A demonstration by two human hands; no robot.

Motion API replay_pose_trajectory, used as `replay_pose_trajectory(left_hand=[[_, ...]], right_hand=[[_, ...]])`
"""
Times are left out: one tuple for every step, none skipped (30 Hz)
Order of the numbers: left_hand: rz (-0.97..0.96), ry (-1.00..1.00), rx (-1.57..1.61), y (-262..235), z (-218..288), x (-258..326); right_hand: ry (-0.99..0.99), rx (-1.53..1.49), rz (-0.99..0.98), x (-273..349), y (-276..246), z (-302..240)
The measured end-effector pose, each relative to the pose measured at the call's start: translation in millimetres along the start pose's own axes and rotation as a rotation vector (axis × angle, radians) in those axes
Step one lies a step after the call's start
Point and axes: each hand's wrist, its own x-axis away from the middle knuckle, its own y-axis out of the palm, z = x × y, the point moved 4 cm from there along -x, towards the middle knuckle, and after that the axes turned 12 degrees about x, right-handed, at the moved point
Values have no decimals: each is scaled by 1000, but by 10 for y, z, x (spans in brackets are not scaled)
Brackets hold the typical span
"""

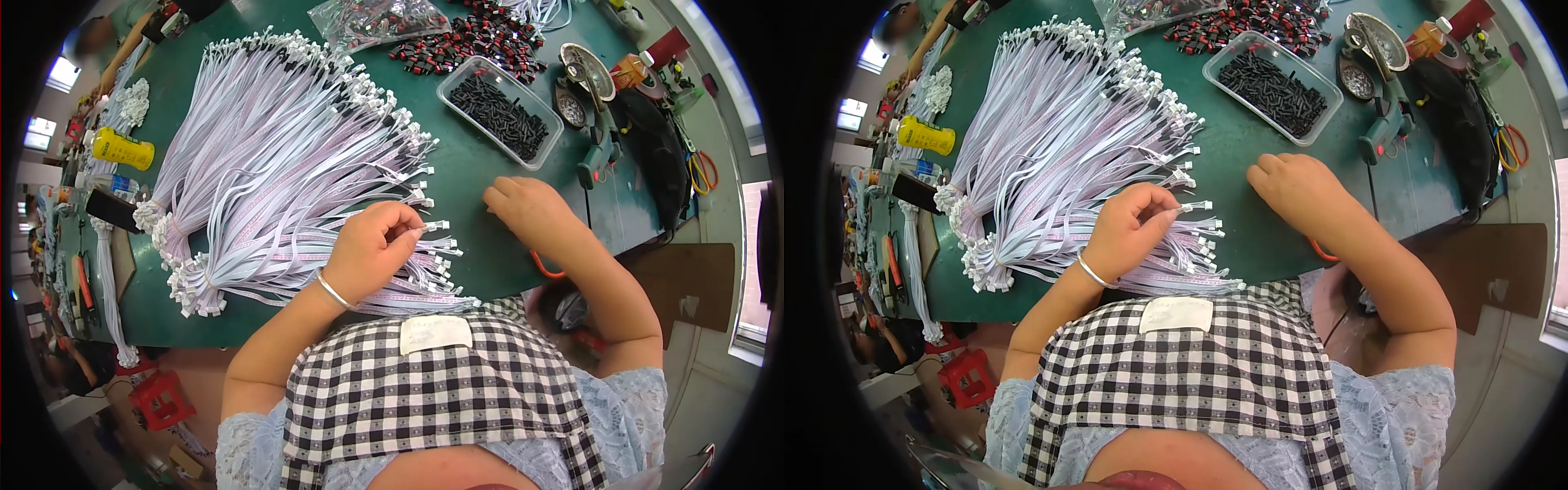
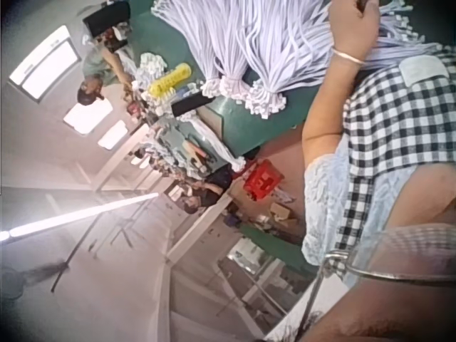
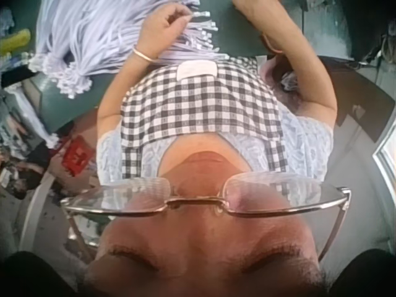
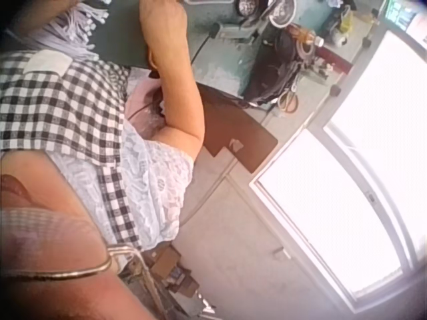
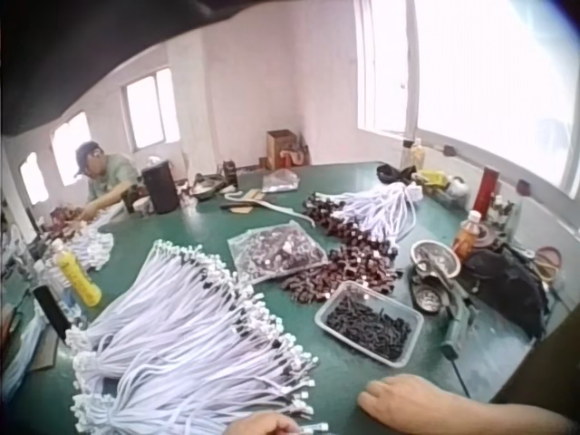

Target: The person repeatedly picks small black plastic connectors from a container and attaches them to the ends of white cables. They handle the cables one at a time, inserting the connector and placing the finished cable back into a large bundle on the table.

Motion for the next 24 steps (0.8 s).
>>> replay_pose_trajectory(left_hand=[[-5, -47, 44, -4, -14, -6], [-10, -94, 88, -7, -28, -9], [-9, -115, 134, -17, -50, -6], [-9, -135, 180, -27, -84, -3], [-9, -155, 225, -36, -107, -1], [-18, -156, 230, -39, -115, -5], [-27, -157, 235, -42, -120, -12], [-37, -158, 239, -44, -125, -20], [-42, -168, 252, -46, -134, -23], [-47, -178, 265, -46, -142, -28], [-53, -189, 278, -47, -150, -31], [-54, -201, 286, -49, -158, -30], [-54, -213, 295, -52, -166, -28], [-53, -225, 303, -55, -173, -24], [-58, -233, 319, -50, -173, -24], [-62, -240, 334, -45, -169, -26], [-66, -248, 350, -40, -169, -26], [-67, -227, 326, -42, -157, -29], [-68, -206, 302, -40, -147, -30], [-69, -185, 278, -41, -138, -27], [-55, -183, 293, -43, -140, -22], [-42, -182, 307, -43, -150, -10], [-29, -180, 322, -48, -151, -10], [-37, -174, 317, -44, -153, -8]], right_hand=[[4, -11, 25, 0, 11, -3], [38, -55, 9, 0, 8, 5], [69, -100, -8, -15, -8, 2], [100, -145, -25, -25, -21, 1], [123, -232, -12, -29, -40, 1], [146, -318, 0, -30, -53, 2], [170, -404, 12, -28, -60, 4], [184, -439, 58, -22, -66, 1], [199, -476, 104, -10, -60, -8], [214, -512, 150, 4, -65, -16], [218, -582, 143, 5, -88, -34], [220, -653, 136, -10, -141, -59], [221, -725, 128, -29, -188, -95], [287, -899, 136, -50, -217, -136], [356, -1071, 144, -73, -245, -206], [426, -1242, 152, -99, -250, -277], [469, -1365, 182, -132, -238, -347], [511, -1488, 214, -172, -212, -418], [552, -1611, 246, -194, -176, -478], [577, -1633, 237, -207, -126, -535], [601, -1651, 230, -218, -66, -577], [625, -1670, 223, -211, -9, -609], [641, -1683, 195, -185, 40, -642], [656, -1705, 175, -164, 86, -659]])
